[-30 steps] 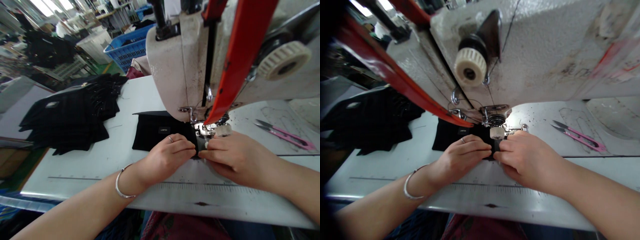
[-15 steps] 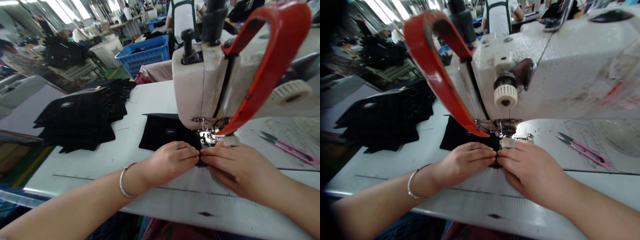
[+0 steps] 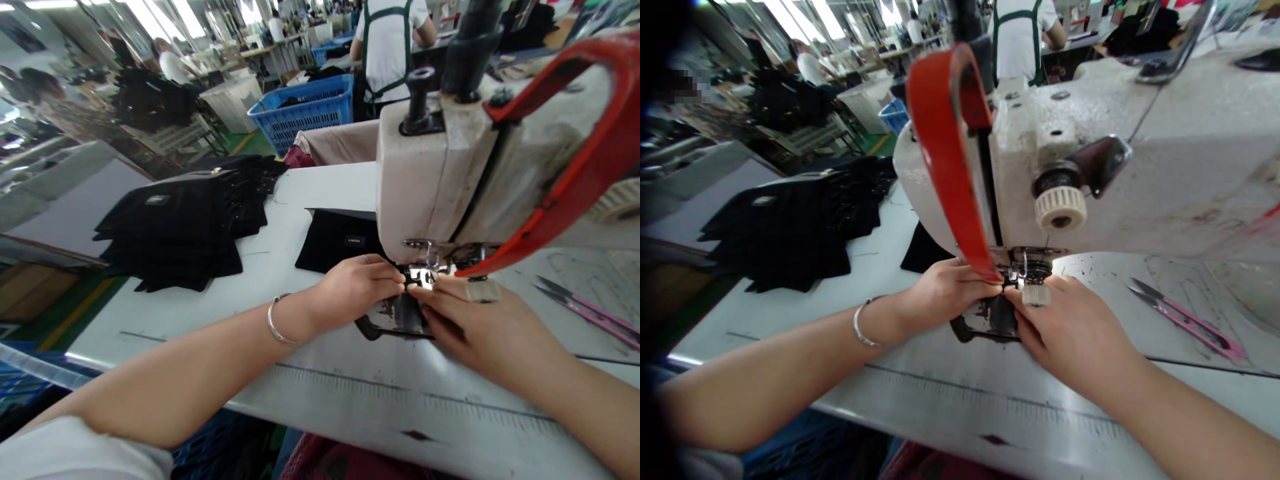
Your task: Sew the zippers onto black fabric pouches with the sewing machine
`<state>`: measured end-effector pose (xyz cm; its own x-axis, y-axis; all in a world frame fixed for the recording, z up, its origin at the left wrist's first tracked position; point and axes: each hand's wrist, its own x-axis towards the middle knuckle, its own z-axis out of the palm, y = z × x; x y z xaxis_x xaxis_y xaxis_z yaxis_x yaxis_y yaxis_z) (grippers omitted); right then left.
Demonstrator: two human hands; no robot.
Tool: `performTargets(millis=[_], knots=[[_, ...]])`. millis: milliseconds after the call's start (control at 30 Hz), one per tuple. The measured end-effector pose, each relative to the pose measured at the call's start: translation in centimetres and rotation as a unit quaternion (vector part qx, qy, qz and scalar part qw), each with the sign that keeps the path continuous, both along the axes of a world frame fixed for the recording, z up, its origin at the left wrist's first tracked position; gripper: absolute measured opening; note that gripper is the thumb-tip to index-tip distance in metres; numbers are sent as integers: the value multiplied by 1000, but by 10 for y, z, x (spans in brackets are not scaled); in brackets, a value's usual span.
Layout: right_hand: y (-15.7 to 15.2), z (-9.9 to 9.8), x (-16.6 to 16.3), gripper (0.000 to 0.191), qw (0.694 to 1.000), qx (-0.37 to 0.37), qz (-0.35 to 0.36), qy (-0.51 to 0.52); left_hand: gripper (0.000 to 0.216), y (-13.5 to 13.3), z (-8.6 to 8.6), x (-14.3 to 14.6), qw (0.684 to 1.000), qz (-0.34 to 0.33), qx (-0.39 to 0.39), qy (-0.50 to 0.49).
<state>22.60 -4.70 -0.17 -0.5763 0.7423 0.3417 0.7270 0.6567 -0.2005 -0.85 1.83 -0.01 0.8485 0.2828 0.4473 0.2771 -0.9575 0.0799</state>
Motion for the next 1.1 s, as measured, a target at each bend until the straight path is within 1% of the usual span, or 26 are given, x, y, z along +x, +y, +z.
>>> performTargets(millis=[67, 167, 233, 333, 467, 567, 667, 733, 800, 867, 967, 1100], knots=[[1, 0, -1, 30, 1000, 6, -7, -3, 17, 4, -3, 1, 1000, 21, 0, 12], [2, -1, -2, 31, 1000, 12, -8, -10, 17, 10, -9, 2, 999, 47, -12, 3], [2, -1, -2, 31, 1000, 14, -8, -14, 20, 15, -14, 3, 999, 49, -17, 1], [2, -2, -1, 31, 1000, 23, -14, -15, 23, 21, -19, 3, 998, 44, -33, 26], [3, -2, -1, 30, 1000, 26, -7, -8, 24, 24, -20, 2, 996, 52, -59, 46], [3, -2, 0, 29, 1000, 25, -2, -6, 22, 21, -13, 3, 996, 57, -57, 43], [2, -3, 3, 28, 1000, 22, 2, -2, 20, 12, 3, 5, 993, 96, -43, 51], [1, -4, 5, 27, 1000, 11, 5, 4, 19, 5, 16, 7, 988, 119, -49, 88], [1, -5, 8, 27, 1000, -4, 16, 8, 23, -1, 28, 7, 982, 115, -69, 135], [1, -7, 10, 30, 999, -12, 32, 6, 24, -4, 37, 7, 977, 105, -85, 165], [2, -8, 11, 35, 999, -14, 48, 7, 21, -3, 41, 4, 975, 102, -91, 174], [4, -8, 10, 28, 998, -25, 52, -1, 19, 0, 41, -2, 973, 86, -121, 177]])
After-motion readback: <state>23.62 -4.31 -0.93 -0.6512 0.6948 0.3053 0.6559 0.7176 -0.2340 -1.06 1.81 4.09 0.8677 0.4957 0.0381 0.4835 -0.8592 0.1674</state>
